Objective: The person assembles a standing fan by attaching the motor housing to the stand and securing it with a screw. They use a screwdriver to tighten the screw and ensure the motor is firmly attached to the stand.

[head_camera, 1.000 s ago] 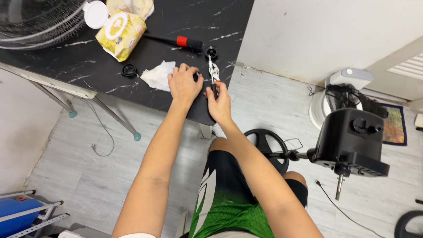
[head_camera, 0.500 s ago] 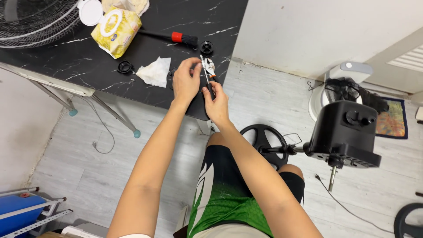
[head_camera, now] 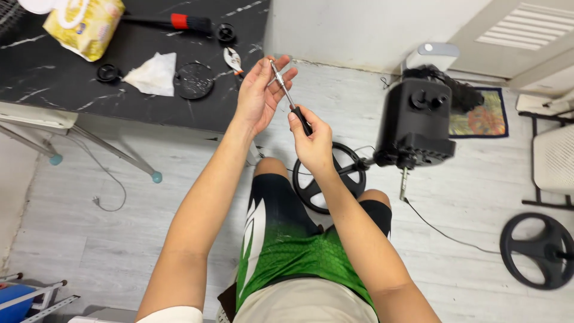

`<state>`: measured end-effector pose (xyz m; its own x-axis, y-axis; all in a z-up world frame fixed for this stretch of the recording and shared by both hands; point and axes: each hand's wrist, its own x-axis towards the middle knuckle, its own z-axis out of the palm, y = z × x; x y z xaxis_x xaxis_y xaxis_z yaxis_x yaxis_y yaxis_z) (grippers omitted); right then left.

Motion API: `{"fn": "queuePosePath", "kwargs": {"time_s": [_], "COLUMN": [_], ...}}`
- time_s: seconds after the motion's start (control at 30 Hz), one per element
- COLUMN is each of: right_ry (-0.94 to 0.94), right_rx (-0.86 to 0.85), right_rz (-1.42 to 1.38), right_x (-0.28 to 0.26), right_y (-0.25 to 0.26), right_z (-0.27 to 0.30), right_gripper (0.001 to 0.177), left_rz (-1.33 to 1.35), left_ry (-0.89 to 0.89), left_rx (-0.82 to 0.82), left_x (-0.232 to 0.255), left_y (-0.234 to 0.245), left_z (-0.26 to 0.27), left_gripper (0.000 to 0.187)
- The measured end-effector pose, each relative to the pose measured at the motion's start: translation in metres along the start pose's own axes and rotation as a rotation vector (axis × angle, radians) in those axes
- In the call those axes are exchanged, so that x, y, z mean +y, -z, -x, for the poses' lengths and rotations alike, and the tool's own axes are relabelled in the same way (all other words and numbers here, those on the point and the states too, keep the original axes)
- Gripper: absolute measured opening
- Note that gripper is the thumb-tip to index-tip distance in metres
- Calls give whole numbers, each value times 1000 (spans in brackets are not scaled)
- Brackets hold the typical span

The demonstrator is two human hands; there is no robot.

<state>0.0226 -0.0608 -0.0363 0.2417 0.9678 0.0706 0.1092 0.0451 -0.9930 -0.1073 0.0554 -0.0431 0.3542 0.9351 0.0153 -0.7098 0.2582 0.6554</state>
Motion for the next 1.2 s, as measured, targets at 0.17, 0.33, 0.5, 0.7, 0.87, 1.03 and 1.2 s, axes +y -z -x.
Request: {"fn": "queuePosePath", "kwargs": {"time_s": [0.17, 0.33, 0.5, 0.7, 0.87, 1.03, 1.2], "right_ry": [-64, -356, -301, -73, -20, 14, 83], "right_rx": [-72, -178, -232, -137, -107, 45, 56], "right_rz": [-123, -424, -361, -195, -186, 7, -153], "right_x": [-11, -29, -46, -64, -72, -77, -80], "right_y": [38, 68, 90, 103, 115, 124, 136], "right_z": [21, 42, 61, 84, 73, 61, 63], "right_gripper": [32, 34, 42, 62, 62, 43, 42], "left_rz": [-38, -106, -154, -102, -293, -482, -578], "left_ry": [47, 84, 156, 252, 356, 326, 271], "left_rx": [-145, -330, -391, -303, -364, -481, -411], "left_x": [-14, -19, -23, -49, -53, -56, -58], "left_y": [-17, -24, -45, -86, -106, -126, -135], "left_z": [10, 17, 25, 49, 44, 39, 35], "left_gripper": [22, 20, 19, 20, 23, 25, 27]}}
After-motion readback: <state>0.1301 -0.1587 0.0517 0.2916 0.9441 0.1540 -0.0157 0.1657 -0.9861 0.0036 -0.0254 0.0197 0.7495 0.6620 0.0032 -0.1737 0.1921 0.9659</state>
